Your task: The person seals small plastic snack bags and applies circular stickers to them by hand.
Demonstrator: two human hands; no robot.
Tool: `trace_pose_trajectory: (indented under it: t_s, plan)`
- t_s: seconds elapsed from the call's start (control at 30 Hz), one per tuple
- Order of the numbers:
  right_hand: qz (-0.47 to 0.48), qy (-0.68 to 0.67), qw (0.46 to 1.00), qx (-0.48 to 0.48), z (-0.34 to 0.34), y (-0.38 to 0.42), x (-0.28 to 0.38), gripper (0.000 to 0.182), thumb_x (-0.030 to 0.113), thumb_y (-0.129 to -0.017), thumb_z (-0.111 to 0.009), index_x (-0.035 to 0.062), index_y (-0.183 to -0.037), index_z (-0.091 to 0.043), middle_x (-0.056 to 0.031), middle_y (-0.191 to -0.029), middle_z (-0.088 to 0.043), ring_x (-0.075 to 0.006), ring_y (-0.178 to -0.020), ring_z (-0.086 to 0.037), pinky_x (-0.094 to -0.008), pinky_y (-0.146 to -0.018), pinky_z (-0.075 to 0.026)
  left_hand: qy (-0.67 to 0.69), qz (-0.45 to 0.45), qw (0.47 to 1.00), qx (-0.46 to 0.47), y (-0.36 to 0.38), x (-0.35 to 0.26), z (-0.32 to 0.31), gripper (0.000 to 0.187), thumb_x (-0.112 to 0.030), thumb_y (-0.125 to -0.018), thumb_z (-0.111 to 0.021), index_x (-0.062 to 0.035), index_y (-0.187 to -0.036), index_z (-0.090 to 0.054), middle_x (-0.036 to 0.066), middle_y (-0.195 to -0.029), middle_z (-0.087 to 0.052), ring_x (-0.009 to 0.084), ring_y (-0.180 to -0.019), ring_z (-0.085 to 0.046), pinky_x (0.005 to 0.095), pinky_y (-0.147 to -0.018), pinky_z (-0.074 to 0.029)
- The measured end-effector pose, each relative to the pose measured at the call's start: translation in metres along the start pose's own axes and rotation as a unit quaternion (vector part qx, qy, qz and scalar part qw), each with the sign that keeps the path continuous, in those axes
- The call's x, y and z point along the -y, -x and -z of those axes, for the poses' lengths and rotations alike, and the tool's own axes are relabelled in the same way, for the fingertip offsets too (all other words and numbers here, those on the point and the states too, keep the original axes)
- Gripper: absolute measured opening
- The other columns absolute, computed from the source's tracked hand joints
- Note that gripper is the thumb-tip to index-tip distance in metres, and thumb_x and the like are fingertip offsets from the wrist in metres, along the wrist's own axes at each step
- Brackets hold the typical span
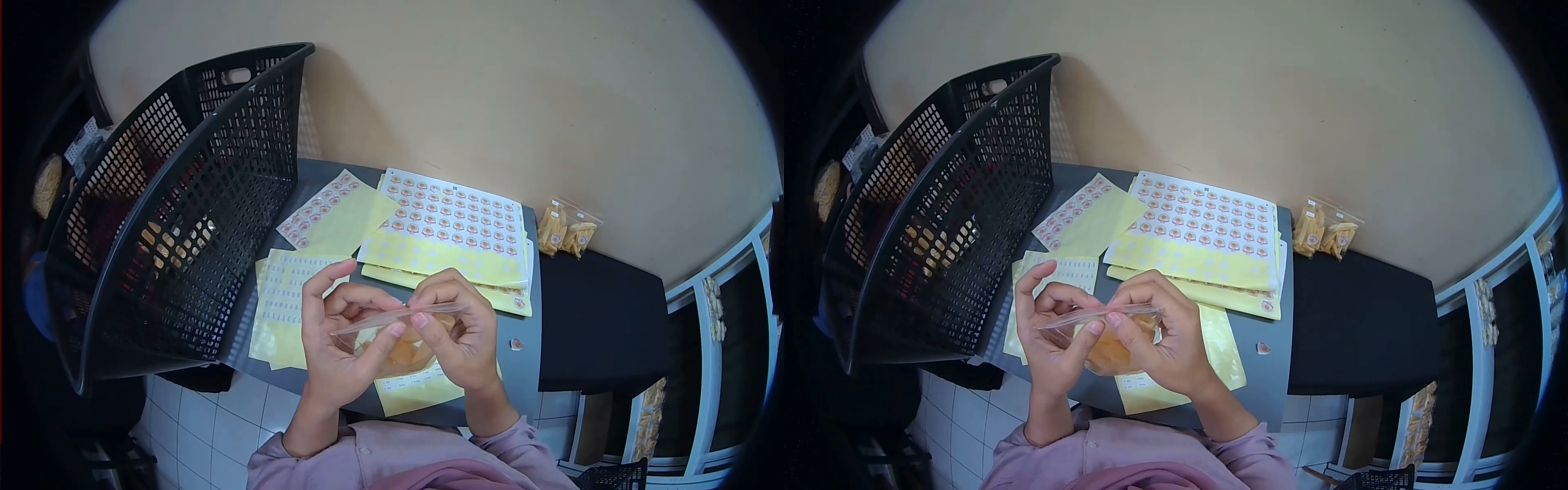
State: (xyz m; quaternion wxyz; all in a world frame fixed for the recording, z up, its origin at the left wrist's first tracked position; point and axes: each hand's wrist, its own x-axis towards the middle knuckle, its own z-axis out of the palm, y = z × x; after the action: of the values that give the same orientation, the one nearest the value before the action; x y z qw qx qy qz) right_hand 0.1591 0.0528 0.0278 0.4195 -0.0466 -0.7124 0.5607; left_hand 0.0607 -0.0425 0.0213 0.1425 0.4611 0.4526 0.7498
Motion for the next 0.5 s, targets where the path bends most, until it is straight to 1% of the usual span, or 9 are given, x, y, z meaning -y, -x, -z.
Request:
trace_pose_trajectory:
  t_s: [0.03,0.1,0.27,0.5]
  plan:
    - [0.002,0.002,1.000,0.000,-0.0001,0.0002,-0.0001,0.008,0.002,-0.072,-0.059,-0.0003,-0.079,-0.054,-0.0083,-0.080,-0.053,-0.0145,-0.073,-0.052,-0.0247,-0.066,-0.041,-0.001,0.000,1.000,-0.001,0.0008,-0.0003,-0.0003,0.063,0.010,-0.068,-0.059,0.0004,-0.120,-0.024,0.013,-0.088,-0.053,0.0163,-0.082,-0.056,0.0271,-0.076,-0.047]
    - [0.009,0.008,1.000,0.003,-0.0002,0.0005,-0.0004,0.008,0.002,-0.072,-0.059,-0.0003,-0.079,-0.055,-0.0084,-0.080,-0.053,-0.0145,-0.073,-0.052,-0.0248,-0.066,-0.041,-0.014,0.017,1.000,-0.020,0.0022,-0.0015,-0.0012,0.059,0.009,-0.070,-0.059,0.0008,-0.118,-0.026,0.012,-0.082,-0.055,0.0146,-0.081,-0.056,0.0258,-0.074,-0.046]
    - [0.027,0.018,0.999,0.013,-0.0002,0.0001,0.0009,0.009,0.003,-0.072,-0.060,-0.0003,-0.079,-0.055,-0.0086,-0.080,-0.053,-0.0148,-0.073,-0.052,-0.0251,-0.066,-0.042,-0.008,0.020,1.000,-0.023,0.0037,-0.0032,-0.0017,0.058,0.008,-0.070,-0.059,0.0010,-0.118,-0.027,0.011,-0.081,-0.055,0.0139,-0.079,-0.056,0.0249,-0.073,-0.045]
    - [0.019,0.009,1.000,0.012,-0.0005,0.0012,0.0007,0.009,0.003,-0.072,-0.060,-0.0002,-0.080,-0.055,-0.0088,-0.080,-0.053,-0.0149,-0.073,-0.053,-0.0249,-0.065,-0.042,-0.010,0.021,1.000,-0.017,0.0041,-0.0041,-0.0022,0.058,0.008,-0.070,-0.058,0.0008,-0.118,-0.026,0.011,-0.081,-0.055,0.0142,-0.079,-0.056,0.0251,-0.074,-0.045]
